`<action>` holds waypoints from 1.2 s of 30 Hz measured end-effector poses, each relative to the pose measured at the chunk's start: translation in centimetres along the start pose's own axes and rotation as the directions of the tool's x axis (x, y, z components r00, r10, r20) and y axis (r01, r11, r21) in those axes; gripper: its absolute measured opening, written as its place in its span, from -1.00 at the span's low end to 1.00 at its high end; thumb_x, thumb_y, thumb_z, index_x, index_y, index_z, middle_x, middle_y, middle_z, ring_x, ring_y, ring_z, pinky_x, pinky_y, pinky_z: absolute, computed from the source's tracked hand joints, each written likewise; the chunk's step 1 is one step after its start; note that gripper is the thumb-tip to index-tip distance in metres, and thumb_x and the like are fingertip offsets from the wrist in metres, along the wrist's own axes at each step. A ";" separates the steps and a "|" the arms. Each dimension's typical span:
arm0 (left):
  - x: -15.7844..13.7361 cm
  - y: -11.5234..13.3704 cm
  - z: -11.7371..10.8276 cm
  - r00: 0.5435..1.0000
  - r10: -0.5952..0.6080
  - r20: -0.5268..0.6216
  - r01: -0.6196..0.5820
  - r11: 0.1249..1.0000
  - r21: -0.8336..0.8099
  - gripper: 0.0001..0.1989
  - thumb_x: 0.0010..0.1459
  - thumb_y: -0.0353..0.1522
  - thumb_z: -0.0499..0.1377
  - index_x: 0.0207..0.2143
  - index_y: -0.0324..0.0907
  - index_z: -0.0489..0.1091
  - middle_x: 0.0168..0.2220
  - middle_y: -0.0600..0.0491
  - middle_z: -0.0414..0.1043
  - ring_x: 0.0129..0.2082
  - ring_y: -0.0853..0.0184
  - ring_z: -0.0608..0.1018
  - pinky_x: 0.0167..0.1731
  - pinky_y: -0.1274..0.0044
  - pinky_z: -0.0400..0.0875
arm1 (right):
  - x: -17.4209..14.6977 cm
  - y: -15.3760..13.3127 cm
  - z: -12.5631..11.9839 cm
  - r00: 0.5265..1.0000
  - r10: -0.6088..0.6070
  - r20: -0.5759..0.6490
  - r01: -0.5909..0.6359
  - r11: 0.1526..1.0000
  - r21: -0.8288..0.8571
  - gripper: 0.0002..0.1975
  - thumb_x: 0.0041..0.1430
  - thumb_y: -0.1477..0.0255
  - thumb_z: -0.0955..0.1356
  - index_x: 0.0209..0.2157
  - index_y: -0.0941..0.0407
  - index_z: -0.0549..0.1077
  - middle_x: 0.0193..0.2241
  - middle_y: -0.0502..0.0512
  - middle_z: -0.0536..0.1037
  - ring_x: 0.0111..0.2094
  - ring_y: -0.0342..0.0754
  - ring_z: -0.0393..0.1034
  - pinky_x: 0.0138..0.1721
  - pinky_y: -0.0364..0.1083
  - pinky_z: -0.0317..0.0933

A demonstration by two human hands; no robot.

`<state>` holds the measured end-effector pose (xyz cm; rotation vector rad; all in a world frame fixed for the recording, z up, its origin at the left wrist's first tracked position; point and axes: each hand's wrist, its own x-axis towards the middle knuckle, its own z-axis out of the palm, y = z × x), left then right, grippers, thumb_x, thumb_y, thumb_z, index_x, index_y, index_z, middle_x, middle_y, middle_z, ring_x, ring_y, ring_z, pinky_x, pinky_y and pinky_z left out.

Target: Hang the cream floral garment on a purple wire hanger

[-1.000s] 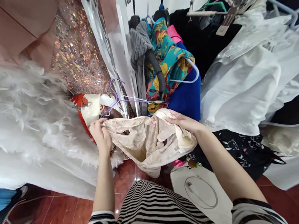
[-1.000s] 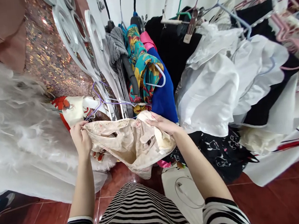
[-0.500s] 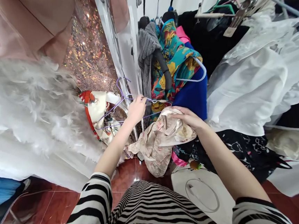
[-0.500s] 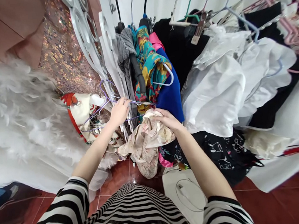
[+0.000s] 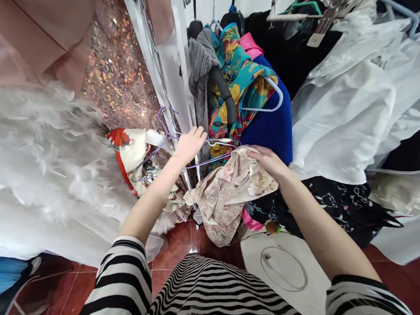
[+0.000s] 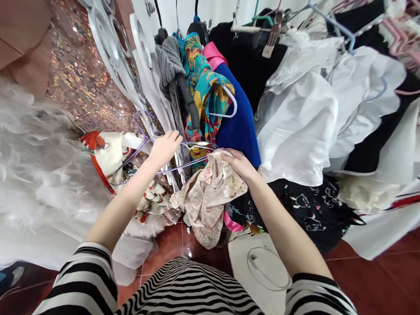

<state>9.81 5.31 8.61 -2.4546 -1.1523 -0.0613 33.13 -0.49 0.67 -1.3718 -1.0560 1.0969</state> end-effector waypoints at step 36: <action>-1.5 -4.0 3.9 0.952 0.219 -0.212 -0.249 0.961 -0.124 -0.75 0.37 -0.43 0.00 -0.24 -0.15 0.49 -0.30 0.02 0.49 -0.28 0.29 0.58 -0.37 0.50 0.33 | -0.9 -3.6 4.5 0.899 -0.434 0.054 0.326 0.582 -0.745 -0.86 0.13 0.42 0.32 -0.46 0.10 0.51 -0.40 0.22 0.61 -0.31 0.15 0.49 -0.29 0.00 0.26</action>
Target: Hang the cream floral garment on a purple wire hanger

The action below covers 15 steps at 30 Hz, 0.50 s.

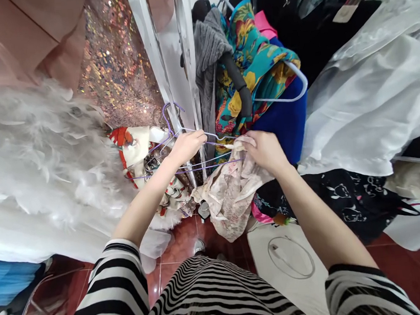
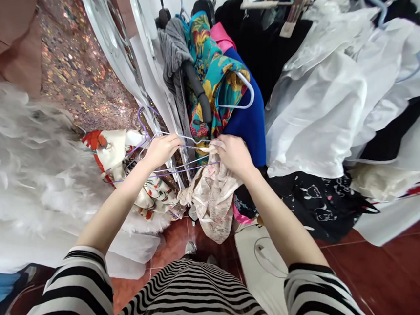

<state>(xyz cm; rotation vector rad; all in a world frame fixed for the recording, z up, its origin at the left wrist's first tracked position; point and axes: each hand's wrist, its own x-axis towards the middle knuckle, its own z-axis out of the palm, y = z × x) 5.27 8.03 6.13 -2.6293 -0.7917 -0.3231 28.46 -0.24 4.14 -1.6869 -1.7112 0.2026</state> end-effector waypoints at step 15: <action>-0.5 0.7 1.7 0.952 -0.305 -0.005 0.278 0.874 -0.398 -0.76 0.19 -0.47 0.12 -0.08 -0.25 0.41 -0.10 -0.13 0.50 -0.12 0.16 0.55 -0.14 0.43 0.41 | 1.9 -8.6 5.0 0.997 -0.076 0.026 0.078 0.994 -0.076 -0.71 0.17 0.59 0.23 -0.22 0.17 0.57 -0.28 0.27 0.56 -0.16 0.20 0.45 -0.14 0.03 0.30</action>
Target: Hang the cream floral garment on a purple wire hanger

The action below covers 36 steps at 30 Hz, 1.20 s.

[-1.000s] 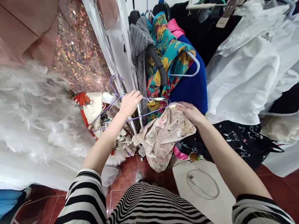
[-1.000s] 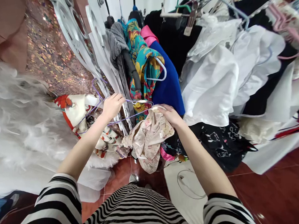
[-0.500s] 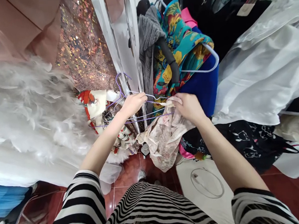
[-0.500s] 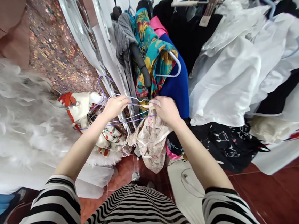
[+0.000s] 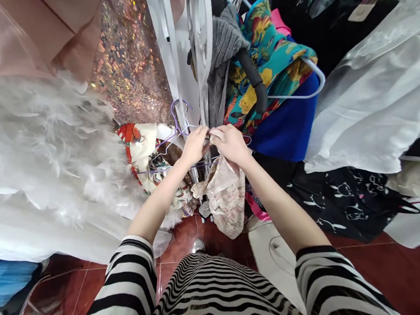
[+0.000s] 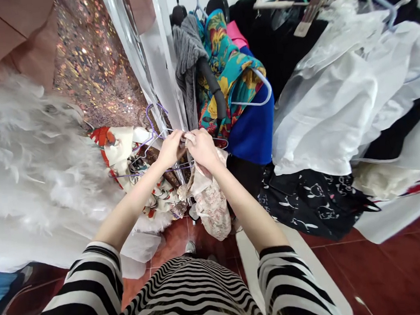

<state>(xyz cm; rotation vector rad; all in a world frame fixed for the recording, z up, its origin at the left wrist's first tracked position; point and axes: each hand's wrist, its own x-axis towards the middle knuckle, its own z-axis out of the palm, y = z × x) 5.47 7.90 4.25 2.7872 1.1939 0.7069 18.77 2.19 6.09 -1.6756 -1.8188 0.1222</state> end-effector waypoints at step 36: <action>-1.0 -2.5 -3.4 0.988 -0.149 -0.036 0.144 0.981 -0.129 -0.75 0.32 -0.50 -0.11 -0.24 -0.16 0.35 -0.16 0.03 0.45 -0.19 0.36 0.53 -0.16 0.57 0.39 | 2.2 4.8 -0.9 0.968 -0.097 0.230 0.073 0.991 0.111 -0.60 0.25 0.13 0.32 -0.60 0.02 0.42 -0.63 0.06 0.50 -0.53 -0.01 0.37 -0.45 -0.08 0.10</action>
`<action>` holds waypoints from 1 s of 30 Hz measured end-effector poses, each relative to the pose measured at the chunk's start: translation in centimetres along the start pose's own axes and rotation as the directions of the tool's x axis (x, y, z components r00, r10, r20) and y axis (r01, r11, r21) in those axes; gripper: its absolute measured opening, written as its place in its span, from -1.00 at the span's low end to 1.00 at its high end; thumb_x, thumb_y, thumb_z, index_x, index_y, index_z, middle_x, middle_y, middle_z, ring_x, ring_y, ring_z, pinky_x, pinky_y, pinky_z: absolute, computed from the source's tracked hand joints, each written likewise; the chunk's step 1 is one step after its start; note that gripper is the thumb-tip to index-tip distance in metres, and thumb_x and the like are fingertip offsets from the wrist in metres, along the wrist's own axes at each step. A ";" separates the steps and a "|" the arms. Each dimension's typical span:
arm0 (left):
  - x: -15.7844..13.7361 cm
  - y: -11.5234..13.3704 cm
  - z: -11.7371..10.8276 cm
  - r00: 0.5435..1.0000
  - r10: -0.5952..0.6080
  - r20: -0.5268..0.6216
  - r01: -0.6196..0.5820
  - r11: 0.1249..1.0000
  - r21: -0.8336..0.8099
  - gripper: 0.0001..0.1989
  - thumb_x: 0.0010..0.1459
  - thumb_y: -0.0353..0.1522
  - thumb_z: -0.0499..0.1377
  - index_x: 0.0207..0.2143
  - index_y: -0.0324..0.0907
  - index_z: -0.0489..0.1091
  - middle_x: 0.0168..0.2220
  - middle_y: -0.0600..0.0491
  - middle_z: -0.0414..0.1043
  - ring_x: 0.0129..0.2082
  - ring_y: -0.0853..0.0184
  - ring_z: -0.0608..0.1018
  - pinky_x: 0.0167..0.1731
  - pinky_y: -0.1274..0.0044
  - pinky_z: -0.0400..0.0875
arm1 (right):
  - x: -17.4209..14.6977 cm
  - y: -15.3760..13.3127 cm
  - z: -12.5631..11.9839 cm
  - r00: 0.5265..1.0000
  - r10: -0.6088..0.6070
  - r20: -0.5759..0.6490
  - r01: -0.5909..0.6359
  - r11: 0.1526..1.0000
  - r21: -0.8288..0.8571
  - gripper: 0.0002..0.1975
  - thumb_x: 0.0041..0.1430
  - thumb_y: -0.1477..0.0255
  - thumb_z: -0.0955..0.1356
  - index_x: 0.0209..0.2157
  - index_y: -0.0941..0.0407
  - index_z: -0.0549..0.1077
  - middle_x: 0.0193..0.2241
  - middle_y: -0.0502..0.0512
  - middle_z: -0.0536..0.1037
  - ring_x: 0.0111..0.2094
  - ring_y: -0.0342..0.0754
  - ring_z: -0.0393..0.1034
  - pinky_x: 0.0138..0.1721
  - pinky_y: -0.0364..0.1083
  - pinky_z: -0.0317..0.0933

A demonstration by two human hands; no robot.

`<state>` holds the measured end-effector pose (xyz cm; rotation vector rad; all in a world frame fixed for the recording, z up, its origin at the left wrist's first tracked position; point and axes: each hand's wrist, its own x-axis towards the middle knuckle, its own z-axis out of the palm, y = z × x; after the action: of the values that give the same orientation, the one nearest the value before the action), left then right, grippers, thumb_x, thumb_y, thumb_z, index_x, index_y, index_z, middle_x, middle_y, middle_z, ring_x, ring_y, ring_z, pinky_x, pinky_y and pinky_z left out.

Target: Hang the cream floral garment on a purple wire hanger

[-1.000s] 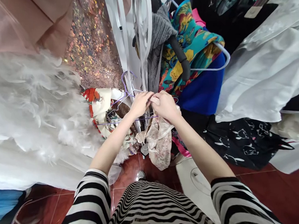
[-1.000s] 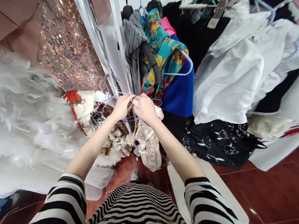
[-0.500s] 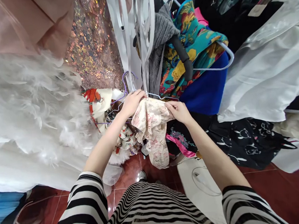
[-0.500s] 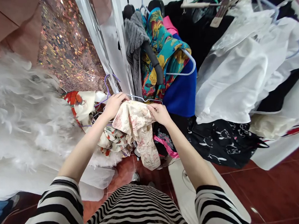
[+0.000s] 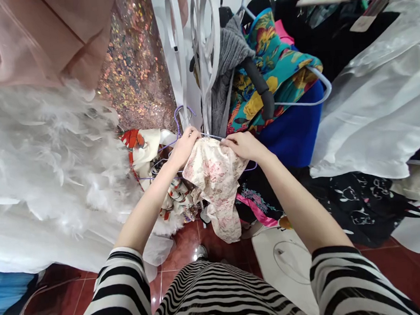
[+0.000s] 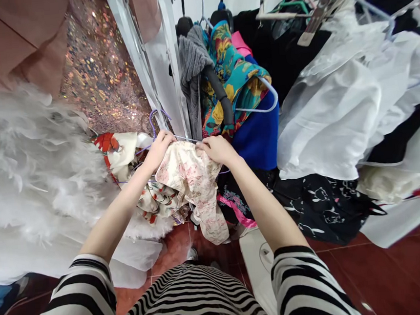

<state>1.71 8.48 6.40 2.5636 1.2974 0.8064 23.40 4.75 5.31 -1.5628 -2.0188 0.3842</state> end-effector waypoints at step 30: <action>-9.2 -2.6 5.7 0.977 -0.191 -0.092 0.161 0.952 -0.259 -0.61 0.18 -0.42 0.11 0.07 -0.17 0.20 -0.36 0.07 0.54 -0.45 0.33 0.60 -0.39 0.56 0.43 | 1.1 -2.5 5.0 0.999 0.018 0.050 -0.011 0.990 -0.138 -0.59 0.40 0.50 0.16 0.02 0.00 0.57 -0.13 0.10 0.71 -0.04 0.15 0.59 -0.15 -0.06 0.31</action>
<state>-1.56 3.41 -2.97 2.1997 1.3375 1.0238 18.33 5.56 2.92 -1.6668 -2.1131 0.2992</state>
